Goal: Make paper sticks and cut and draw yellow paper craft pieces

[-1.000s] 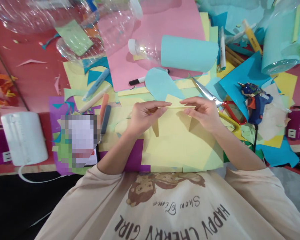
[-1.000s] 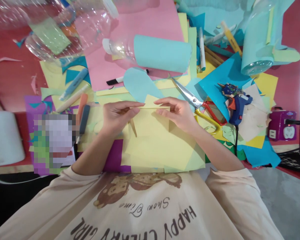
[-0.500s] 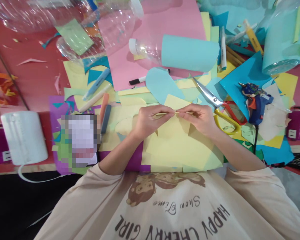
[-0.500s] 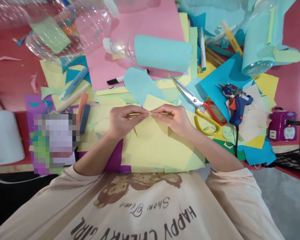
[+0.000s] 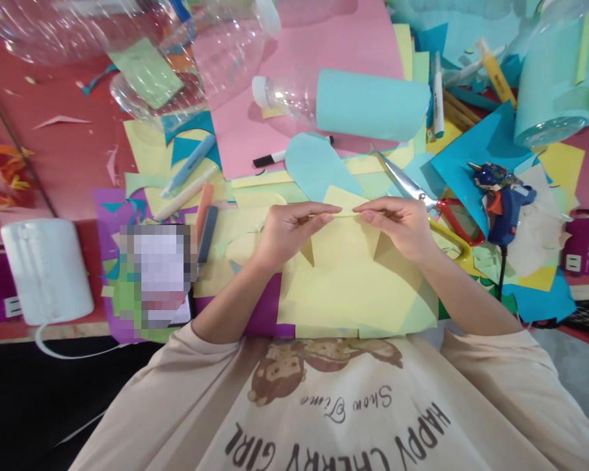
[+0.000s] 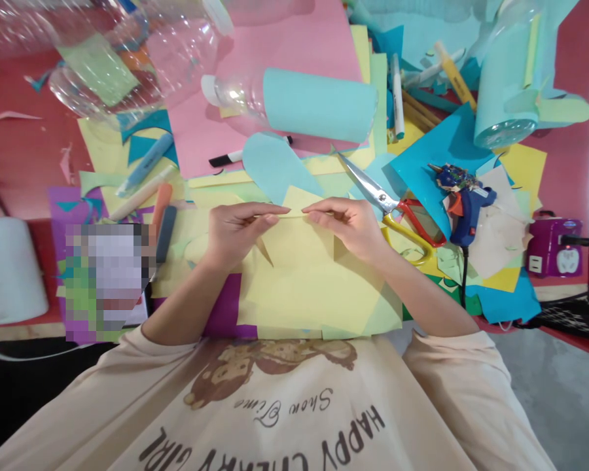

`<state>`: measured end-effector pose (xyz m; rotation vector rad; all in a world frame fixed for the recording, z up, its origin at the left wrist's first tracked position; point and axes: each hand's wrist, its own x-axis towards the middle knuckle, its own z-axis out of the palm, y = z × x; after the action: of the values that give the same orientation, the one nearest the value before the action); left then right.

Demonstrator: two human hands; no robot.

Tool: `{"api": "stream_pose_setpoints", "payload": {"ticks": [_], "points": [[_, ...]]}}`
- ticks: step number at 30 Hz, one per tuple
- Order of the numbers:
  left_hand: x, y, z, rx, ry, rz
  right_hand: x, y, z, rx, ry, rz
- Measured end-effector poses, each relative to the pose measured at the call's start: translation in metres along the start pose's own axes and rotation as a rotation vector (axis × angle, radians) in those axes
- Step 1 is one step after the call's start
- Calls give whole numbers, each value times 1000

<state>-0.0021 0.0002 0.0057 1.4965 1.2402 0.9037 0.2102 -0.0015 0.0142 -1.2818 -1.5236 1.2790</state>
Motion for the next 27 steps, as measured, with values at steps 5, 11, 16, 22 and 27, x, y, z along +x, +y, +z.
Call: {"api": "stream_pose_setpoints", "payload": {"ticks": [5, 11, 16, 22, 27], "points": [[0, 3, -1, -14, 6, -18, 3, 0, -1, 43, -28, 7], [0, 4, -1, -29, -2, -44, 3, 4, -1, 81, -26, 40], [-1, 6, -1, -43, 5, -50, 2, 5, -3, 105, -34, 42], [0, 3, -1, -28, 12, -52, 3, 4, -1, 129, -33, 36], [1, 4, 0, -84, 18, -64, 3, 3, -1, 101, -19, -16]]}}
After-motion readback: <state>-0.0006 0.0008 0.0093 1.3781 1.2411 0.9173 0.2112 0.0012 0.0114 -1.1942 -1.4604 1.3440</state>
